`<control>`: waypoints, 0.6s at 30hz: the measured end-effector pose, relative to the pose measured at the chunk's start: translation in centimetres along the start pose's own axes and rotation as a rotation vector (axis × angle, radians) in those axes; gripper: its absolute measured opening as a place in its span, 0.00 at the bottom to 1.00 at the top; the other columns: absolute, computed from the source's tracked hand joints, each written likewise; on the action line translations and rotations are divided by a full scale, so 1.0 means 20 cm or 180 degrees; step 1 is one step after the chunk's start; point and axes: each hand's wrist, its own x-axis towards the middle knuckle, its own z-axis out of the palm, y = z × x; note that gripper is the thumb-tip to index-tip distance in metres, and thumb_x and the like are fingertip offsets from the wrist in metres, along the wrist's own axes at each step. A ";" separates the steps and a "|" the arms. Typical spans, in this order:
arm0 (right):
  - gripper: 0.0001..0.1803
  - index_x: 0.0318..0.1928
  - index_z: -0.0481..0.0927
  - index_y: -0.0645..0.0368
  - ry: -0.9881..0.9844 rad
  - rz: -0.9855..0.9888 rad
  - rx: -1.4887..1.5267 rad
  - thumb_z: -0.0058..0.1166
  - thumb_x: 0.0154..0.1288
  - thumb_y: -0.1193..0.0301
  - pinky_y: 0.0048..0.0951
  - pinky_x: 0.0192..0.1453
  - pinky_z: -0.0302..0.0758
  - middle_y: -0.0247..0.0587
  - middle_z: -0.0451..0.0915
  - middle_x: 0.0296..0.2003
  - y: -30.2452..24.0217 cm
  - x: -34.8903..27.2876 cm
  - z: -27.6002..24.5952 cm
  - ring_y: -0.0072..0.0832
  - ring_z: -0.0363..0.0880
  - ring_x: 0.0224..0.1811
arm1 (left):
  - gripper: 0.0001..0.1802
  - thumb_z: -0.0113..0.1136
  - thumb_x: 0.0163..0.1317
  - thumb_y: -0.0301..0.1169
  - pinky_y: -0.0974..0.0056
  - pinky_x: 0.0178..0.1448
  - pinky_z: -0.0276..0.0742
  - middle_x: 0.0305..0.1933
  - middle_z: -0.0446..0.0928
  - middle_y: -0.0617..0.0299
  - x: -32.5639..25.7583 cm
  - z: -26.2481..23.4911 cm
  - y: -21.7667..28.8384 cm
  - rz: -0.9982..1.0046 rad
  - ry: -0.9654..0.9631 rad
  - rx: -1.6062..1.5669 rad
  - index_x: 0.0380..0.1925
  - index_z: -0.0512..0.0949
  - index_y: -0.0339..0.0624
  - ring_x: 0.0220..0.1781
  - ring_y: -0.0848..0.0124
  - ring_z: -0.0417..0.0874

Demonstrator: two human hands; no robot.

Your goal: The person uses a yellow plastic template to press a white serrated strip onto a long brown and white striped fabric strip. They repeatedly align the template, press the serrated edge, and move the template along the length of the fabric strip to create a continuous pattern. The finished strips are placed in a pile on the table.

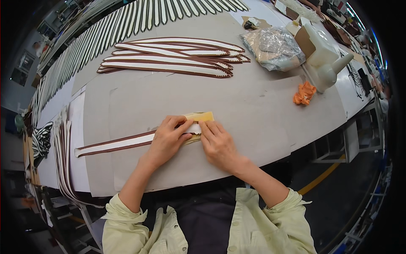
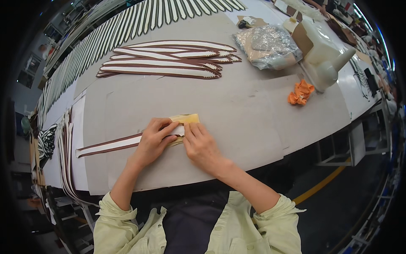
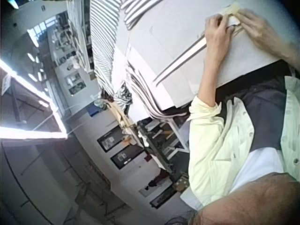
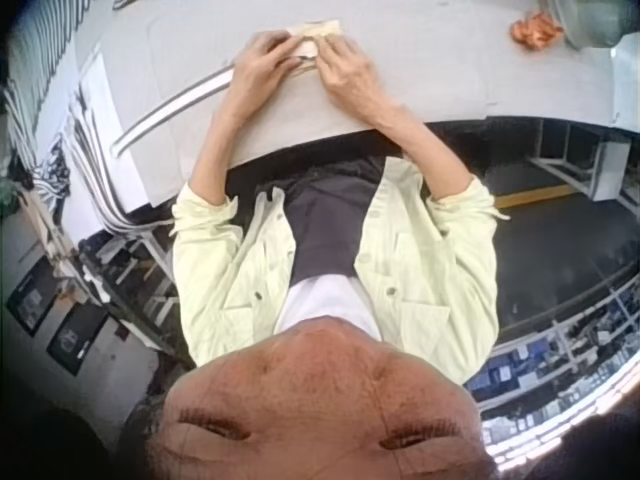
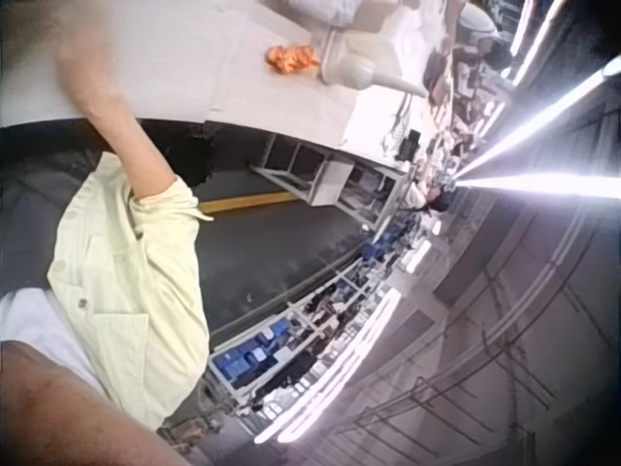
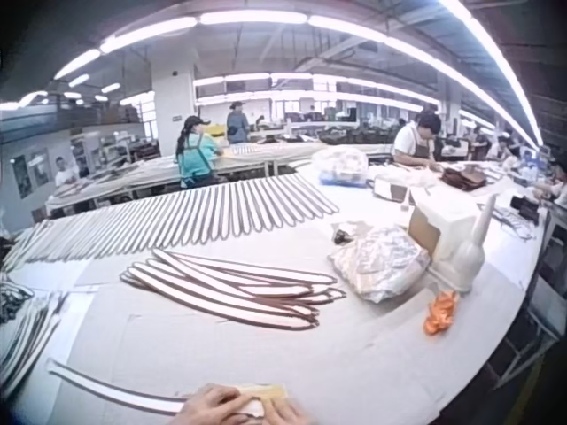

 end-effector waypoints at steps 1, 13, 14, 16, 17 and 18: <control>0.18 0.43 0.82 0.79 -0.0048 -0.0060 -0.0050 0.57 0.52 0.77 0.48 0.66 0.77 0.69 0.79 0.56 0.00 0.01 -0.01 0.53 0.79 0.57 | 0.24 0.73 0.61 0.25 0.55 0.57 0.83 0.54 0.79 0.54 0.01 0.00 0.01 0.0019 -0.0021 0.0047 0.59 0.83 0.39 0.55 0.56 0.81; 0.20 0.46 0.82 0.81 -0.0083 -0.0099 0.0242 0.57 0.51 0.80 0.46 0.63 0.79 0.64 0.81 0.49 0.02 0.02 0.01 0.53 0.80 0.57 | 0.28 0.64 0.56 0.19 0.56 0.56 0.85 0.55 0.78 0.52 -0.03 0.06 0.10 0.0307 0.0089 0.1050 0.60 0.80 0.29 0.57 0.54 0.82; 0.19 0.45 0.82 0.80 -0.0053 -0.0077 0.0247 0.57 0.52 0.80 0.46 0.63 0.79 0.63 0.82 0.50 0.02 0.03 0.01 0.53 0.80 0.57 | 0.28 0.63 0.55 0.19 0.56 0.56 0.85 0.55 0.78 0.51 -0.03 0.06 0.11 0.0305 0.0108 0.1107 0.60 0.80 0.29 0.57 0.54 0.82; 0.17 0.43 0.82 0.78 -0.0009 -0.0013 0.0270 0.56 0.53 0.80 0.45 0.63 0.80 0.62 0.82 0.53 0.02 0.02 0.02 0.52 0.81 0.58 | 0.29 0.62 0.54 0.18 0.56 0.58 0.85 0.56 0.77 0.51 -0.04 0.08 0.12 0.0293 0.0126 0.1205 0.61 0.80 0.29 0.58 0.54 0.82; 0.17 0.44 0.83 0.78 0.0000 -0.0076 0.0264 0.56 0.53 0.79 0.44 0.63 0.80 0.61 0.82 0.51 0.02 0.02 0.01 0.51 0.81 0.57 | 0.30 0.62 0.54 0.18 0.56 0.58 0.84 0.56 0.78 0.51 -0.04 0.08 0.12 0.0302 0.0149 0.1259 0.61 0.80 0.29 0.58 0.54 0.82; 0.18 0.44 0.83 0.78 0.0009 -0.0139 0.0258 0.57 0.53 0.79 0.43 0.63 0.79 0.61 0.82 0.50 0.03 0.03 0.00 0.50 0.81 0.56 | 0.30 0.62 0.54 0.19 0.56 0.58 0.84 0.55 0.78 0.51 -0.03 0.08 0.13 0.0312 0.0172 0.1312 0.61 0.80 0.29 0.58 0.54 0.81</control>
